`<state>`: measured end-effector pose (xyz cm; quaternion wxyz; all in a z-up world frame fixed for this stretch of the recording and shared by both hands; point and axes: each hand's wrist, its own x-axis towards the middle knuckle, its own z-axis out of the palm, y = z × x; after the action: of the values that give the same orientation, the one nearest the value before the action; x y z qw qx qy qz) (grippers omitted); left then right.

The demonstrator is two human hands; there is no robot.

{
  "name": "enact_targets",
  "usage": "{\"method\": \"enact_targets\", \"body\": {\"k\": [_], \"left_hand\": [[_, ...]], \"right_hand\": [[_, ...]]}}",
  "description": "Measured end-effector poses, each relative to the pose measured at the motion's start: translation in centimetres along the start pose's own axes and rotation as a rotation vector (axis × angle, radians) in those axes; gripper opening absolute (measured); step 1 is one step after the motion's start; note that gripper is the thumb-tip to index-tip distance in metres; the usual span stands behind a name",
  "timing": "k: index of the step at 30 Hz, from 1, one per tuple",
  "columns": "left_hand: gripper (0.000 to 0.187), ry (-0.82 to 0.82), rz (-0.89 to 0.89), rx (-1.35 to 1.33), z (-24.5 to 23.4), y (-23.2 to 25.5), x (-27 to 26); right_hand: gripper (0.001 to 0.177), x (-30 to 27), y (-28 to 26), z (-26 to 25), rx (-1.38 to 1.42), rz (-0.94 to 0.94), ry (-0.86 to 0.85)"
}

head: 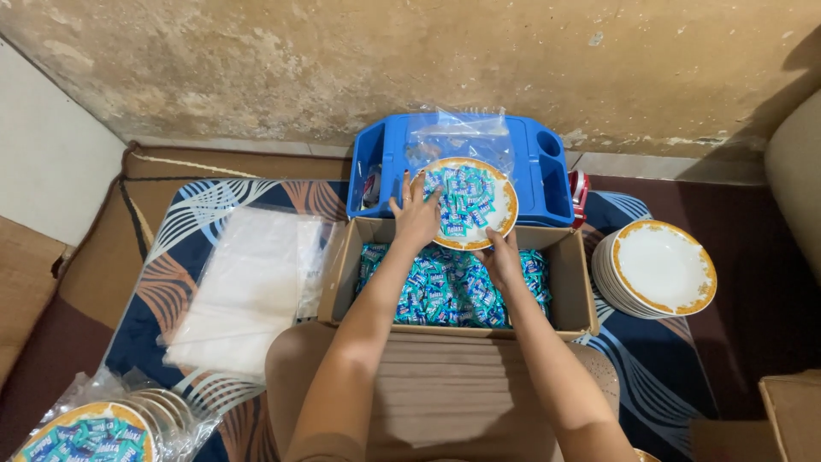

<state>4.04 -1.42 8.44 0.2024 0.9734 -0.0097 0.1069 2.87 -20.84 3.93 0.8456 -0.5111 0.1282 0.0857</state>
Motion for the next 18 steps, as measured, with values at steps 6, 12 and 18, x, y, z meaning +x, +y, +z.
{"method": "enact_targets", "body": {"k": [6,12,18], "left_hand": [[0.042,0.034,0.000,-0.105,0.1,-0.7,0.0],[0.051,0.006,-0.009,-0.421,0.1,-1.6,0.3],[0.054,-0.013,-0.024,-0.554,0.0,-2.5,0.5]], "right_hand": [[0.086,-5.9,-4.1,5.0,-0.342,-0.230,0.188],[0.048,-1.9,-0.3,1.1,-0.921,-0.780,0.272],[0.040,-3.9,-0.1,2.8,-1.609,-1.055,-0.155]]}}
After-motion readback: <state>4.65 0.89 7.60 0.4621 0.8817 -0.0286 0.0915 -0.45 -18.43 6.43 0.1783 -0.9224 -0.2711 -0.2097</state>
